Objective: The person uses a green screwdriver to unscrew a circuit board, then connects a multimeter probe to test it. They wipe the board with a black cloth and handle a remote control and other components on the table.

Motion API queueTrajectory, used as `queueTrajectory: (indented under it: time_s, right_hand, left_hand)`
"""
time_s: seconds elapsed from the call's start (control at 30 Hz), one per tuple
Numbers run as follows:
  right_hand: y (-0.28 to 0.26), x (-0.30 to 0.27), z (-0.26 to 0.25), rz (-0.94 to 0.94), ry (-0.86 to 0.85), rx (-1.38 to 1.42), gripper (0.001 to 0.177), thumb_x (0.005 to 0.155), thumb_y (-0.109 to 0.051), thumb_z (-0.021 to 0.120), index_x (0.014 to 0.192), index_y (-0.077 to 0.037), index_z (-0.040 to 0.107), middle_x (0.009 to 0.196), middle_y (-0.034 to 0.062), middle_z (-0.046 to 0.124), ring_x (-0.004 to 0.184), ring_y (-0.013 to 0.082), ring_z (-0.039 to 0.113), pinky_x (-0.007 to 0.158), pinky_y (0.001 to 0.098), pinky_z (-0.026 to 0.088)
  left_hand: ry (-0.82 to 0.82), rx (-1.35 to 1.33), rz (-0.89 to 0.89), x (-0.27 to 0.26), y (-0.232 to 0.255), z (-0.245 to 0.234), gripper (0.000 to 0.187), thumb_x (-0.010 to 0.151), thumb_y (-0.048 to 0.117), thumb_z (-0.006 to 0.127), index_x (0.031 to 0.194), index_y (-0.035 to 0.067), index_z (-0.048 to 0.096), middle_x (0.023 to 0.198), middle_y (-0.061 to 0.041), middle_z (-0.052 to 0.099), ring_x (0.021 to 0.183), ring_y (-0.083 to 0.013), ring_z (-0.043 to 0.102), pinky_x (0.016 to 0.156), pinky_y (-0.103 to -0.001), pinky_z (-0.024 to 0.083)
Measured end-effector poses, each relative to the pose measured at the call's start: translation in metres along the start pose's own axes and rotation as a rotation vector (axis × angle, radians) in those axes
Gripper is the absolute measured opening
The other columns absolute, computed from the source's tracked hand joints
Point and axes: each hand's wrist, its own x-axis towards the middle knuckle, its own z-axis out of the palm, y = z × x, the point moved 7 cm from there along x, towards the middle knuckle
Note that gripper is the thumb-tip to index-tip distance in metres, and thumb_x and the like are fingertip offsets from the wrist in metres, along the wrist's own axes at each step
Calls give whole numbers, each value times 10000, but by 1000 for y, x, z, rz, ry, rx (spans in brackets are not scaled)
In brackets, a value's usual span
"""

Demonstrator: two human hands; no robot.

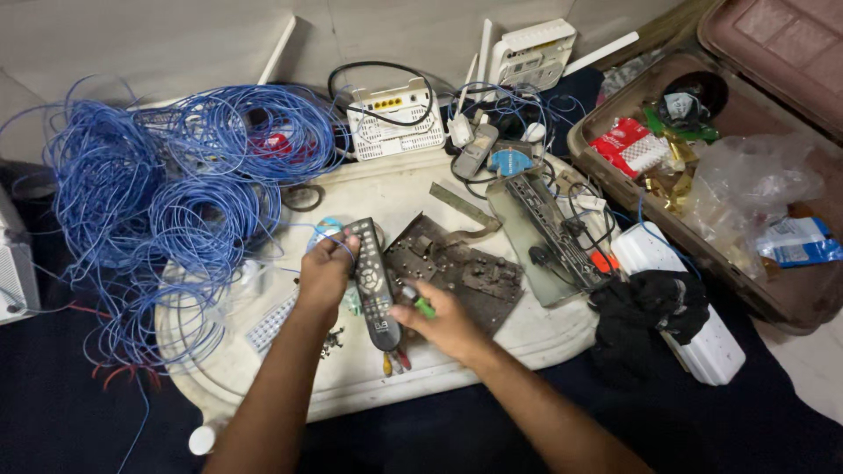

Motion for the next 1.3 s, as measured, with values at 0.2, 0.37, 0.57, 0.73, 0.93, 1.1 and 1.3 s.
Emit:
queueTrajectory:
  time_s: [0.2, 0.37, 0.57, 0.73, 0.93, 1.1, 1.3]
  right_hand:
    - [18, 5, -14, -22, 28, -146, 233, 914, -227, 770, 1033, -31, 731, 809, -33, 691, 642, 40, 573, 567, 210, 479]
    - [13, 9, -30, -32, 66, -37, 218, 913, -188, 758, 1071, -40, 727, 806, -28, 673, 616, 49, 552, 556, 219, 451]
    - [5, -4, -16, 34, -151, -19, 228, 918, -174, 760, 1050, -5, 684, 822, -15, 664, 662, 68, 600, 578, 236, 469]
    - [-17, -7, -37, -90, -58, -621, 290, 931, -336, 756, 1012, -57, 749, 786, 51, 721, 709, 137, 642, 657, 300, 522]
    - [-12, 3, -83, 58, 187, -671, 306, 965, -378, 647, 1095, -105, 687, 779, 66, 715, 693, 170, 691, 640, 311, 526]
    - [13, 15, -84, 164, 210, -104, 312, 1006, -352, 583, 1157, -102, 695, 901, -15, 708, 695, 75, 627, 536, 231, 460]
    - [11, 16, -84, 142, 185, 106, 331, 993, -305, 602, 1173, -51, 714, 898, -24, 689, 634, 40, 579, 474, 205, 396]
  left_hand:
    - [202, 258, -84, -14, 8, -13, 365, 989, 243, 599, 1231, -13, 695, 983, -93, 721, 810, -173, 644, 768, -340, 520]
    - [666, 961, 529, -74, 69, -16, 491, 950, 235, 664, 1334, -58, 576, 1144, -279, 647, 1007, -406, 616, 880, -497, 478]
    - [94, 198, -16, -83, 18, 39, 472, 1011, 387, 594, 1231, -31, 578, 978, -161, 691, 863, -243, 647, 804, -389, 516]
    - [104, 81, -69, -94, 15, 47, 403, 967, 319, 617, 1235, 24, 560, 876, -92, 691, 706, -168, 631, 639, -334, 533]
    - [-189, 26, -359, -94, -5, 75, 343, 927, 225, 609, 1169, -15, 572, 738, -131, 651, 505, -239, 631, 461, -405, 544]
    - [-277, 93, -445, -89, -13, 90, 431, 1018, 374, 533, 1095, -42, 614, 692, -113, 635, 488, -225, 621, 467, -369, 516]
    - [-374, 132, -422, -83, -10, 92, 360, 996, 328, 501, 1121, 16, 630, 707, -125, 684, 514, -212, 658, 489, -354, 541]
